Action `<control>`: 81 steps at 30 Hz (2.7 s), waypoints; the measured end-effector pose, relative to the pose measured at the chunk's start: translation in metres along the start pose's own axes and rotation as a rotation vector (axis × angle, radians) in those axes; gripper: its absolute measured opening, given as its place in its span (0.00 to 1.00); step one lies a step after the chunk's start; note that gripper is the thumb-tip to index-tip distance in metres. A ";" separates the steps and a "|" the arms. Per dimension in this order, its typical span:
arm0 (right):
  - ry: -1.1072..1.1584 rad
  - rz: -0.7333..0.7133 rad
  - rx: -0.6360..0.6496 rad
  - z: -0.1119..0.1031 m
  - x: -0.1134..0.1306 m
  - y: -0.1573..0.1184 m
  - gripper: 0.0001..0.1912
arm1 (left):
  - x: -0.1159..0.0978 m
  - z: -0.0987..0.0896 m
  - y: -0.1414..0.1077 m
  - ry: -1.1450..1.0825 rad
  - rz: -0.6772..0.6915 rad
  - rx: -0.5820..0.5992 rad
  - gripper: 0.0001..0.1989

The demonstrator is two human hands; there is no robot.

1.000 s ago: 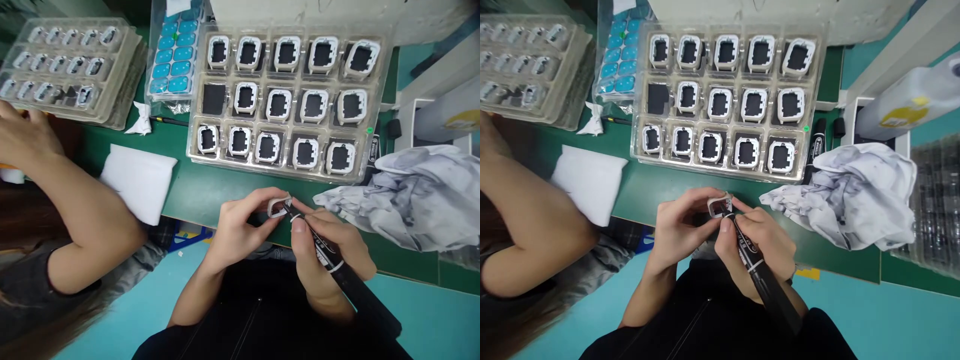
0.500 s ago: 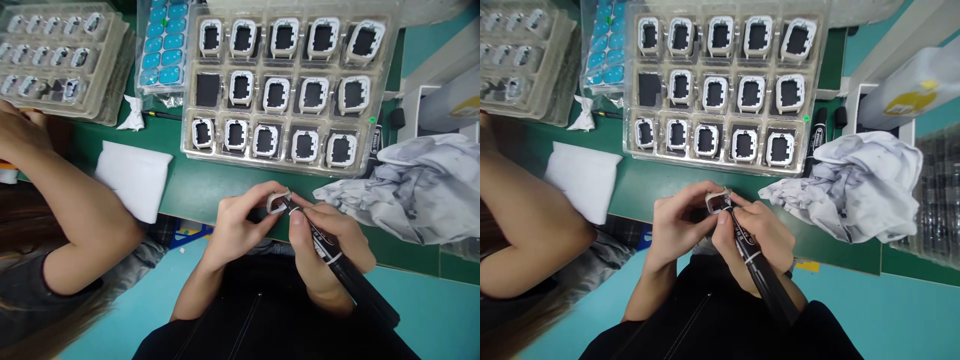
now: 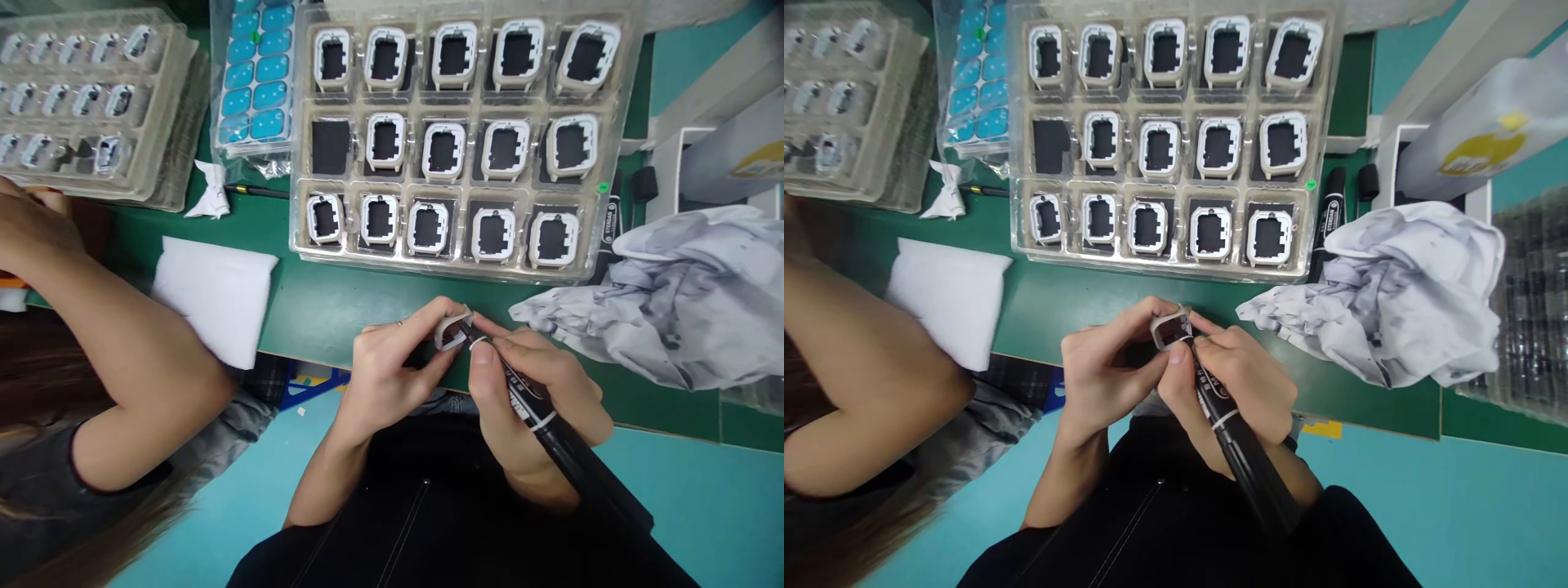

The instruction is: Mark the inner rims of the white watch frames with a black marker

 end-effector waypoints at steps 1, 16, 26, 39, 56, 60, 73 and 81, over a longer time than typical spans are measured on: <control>-0.002 -0.002 -0.003 0.000 0.000 0.000 0.11 | 0.000 0.000 0.000 0.003 -0.002 -0.003 0.14; -0.017 0.002 0.031 -0.004 -0.001 -0.005 0.11 | 0.000 -0.001 0.000 0.023 -0.010 0.004 0.13; 0.070 0.039 0.059 -0.006 -0.004 -0.003 0.11 | 0.006 -0.002 -0.001 -0.164 -0.115 0.030 0.18; 0.070 0.024 0.011 -0.006 -0.008 -0.003 0.09 | 0.010 -0.002 0.002 -0.381 -0.199 0.035 0.29; 0.039 0.075 0.051 -0.008 -0.006 -0.007 0.12 | 0.009 -0.002 -0.002 -0.191 -0.092 0.041 0.18; 0.033 0.061 0.048 -0.011 -0.004 -0.006 0.13 | 0.007 -0.003 -0.002 -0.125 -0.072 0.023 0.18; 0.017 -0.008 -0.011 -0.005 -0.005 0.000 0.11 | 0.005 -0.002 0.000 -0.002 -0.024 0.056 0.16; 0.088 0.016 0.049 -0.007 -0.018 -0.015 0.13 | 0.007 -0.002 0.004 -0.192 -0.054 0.039 0.17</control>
Point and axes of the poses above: each hand's wrist, its own y-axis towards the middle knuckle, its own z-axis out of the palm, x = y × z, the point moved 3 cm from there along y, towards the middle knuckle, and after that the axes turned 6 degrees about -y, right-handed, at the moved point
